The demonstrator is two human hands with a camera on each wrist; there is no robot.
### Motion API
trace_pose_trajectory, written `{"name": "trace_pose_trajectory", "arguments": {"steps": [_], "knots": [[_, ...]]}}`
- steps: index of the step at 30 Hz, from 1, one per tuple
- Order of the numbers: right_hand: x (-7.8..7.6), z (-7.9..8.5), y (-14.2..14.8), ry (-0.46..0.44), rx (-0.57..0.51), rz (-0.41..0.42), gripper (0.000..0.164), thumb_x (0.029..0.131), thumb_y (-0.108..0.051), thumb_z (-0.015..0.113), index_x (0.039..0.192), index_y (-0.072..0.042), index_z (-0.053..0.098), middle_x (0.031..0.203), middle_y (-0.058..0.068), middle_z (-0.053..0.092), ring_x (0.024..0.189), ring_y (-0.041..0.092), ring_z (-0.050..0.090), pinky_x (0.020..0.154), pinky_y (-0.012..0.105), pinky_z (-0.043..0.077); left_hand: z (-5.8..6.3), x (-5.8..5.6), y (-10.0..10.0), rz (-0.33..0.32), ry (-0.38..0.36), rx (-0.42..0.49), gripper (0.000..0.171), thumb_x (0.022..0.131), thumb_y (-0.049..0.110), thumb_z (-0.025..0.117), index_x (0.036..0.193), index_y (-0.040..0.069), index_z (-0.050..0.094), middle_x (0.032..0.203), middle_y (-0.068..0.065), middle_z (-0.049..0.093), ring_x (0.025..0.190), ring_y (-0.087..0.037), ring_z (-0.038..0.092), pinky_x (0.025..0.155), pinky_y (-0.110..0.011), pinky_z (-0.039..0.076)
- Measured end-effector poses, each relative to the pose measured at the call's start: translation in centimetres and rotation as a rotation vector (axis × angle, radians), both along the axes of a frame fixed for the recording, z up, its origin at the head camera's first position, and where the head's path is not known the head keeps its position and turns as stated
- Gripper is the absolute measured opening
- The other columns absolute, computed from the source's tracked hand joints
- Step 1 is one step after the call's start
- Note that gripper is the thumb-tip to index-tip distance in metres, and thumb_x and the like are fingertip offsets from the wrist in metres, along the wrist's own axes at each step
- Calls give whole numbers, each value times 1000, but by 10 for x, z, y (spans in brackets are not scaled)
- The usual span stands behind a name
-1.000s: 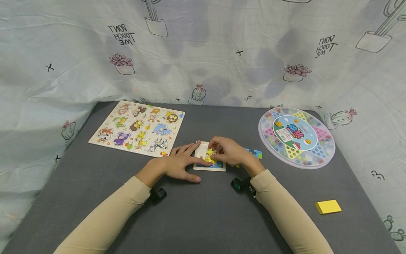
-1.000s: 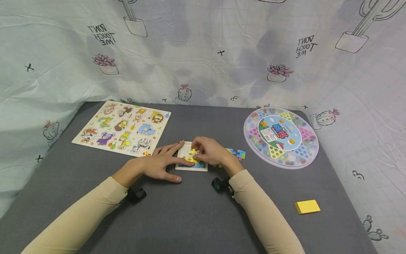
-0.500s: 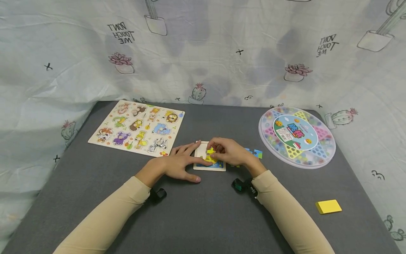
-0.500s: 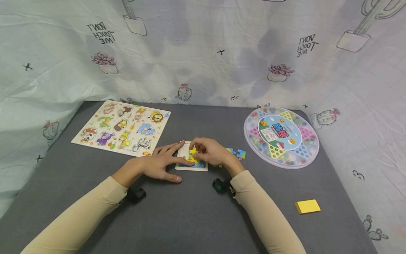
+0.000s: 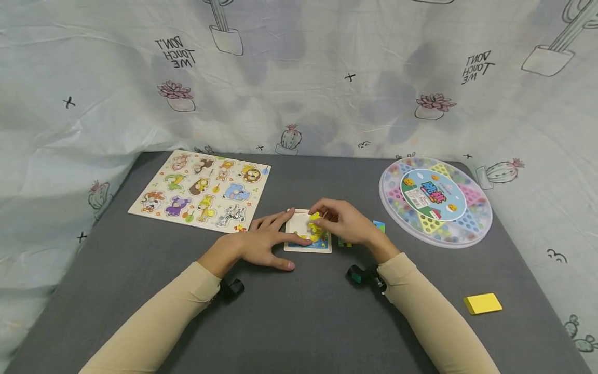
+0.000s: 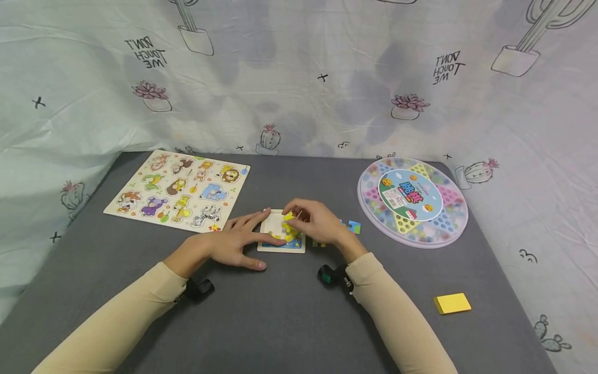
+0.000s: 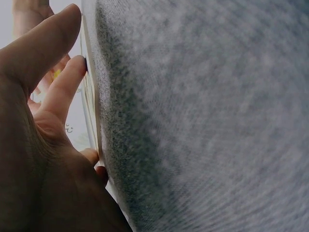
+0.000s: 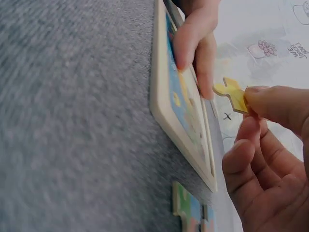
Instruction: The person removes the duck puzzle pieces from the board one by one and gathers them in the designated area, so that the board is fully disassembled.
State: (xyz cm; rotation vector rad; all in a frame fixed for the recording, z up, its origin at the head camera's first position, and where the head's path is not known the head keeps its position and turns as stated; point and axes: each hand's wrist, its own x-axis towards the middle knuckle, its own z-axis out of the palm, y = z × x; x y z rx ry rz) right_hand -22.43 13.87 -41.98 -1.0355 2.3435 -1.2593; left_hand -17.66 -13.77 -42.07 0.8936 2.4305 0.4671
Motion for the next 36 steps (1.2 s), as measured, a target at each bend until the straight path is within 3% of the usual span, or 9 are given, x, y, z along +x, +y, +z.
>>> {"name": "trace_pose_trajectory", "arguments": {"steps": [8, 16, 26, 36], "knots": [[2, 4, 8, -4, -12, 24, 23, 103, -15, 65, 124, -6, 67, 107, 3, 67, 79, 21, 61, 71, 34, 51, 4, 1, 1, 10, -11, -7, 64, 91, 69, 62, 151, 59, 40, 173, -2, -12, 158, -39, -2, 116, -68, 11], [6, 19, 26, -34, 3, 65, 26, 103, -15, 64, 128, -5, 65, 99, 3, 68, 76, 20, 61, 68, 33, 51, 4, 0, 2, 13, -22, 11, 63, 92, 67, 63, 151, 57, 42, 173, -4, -12, 157, -39, -4, 116, -68, 9], [10, 21, 51, -51, 11, 26, 25, 103, -14, 64, 127, -6, 65, 96, 7, 67, 75, 22, 59, 67, 31, 51, -11, -3, -1, 21, -10, 37, 64, 88, 73, 63, 148, 63, 40, 173, 1, -13, 158, -37, -6, 116, -69, 7], [15, 16, 77, -29, 27, -9, 25, 102, -13, 65, 127, -8, 67, 101, 4, 70, 76, 19, 61, 66, 30, 50, -12, -2, -2, 23, -6, 56, 63, 89, 73, 62, 148, 65, 39, 173, 3, -14, 157, -38, -3, 117, -68, 8]]}}
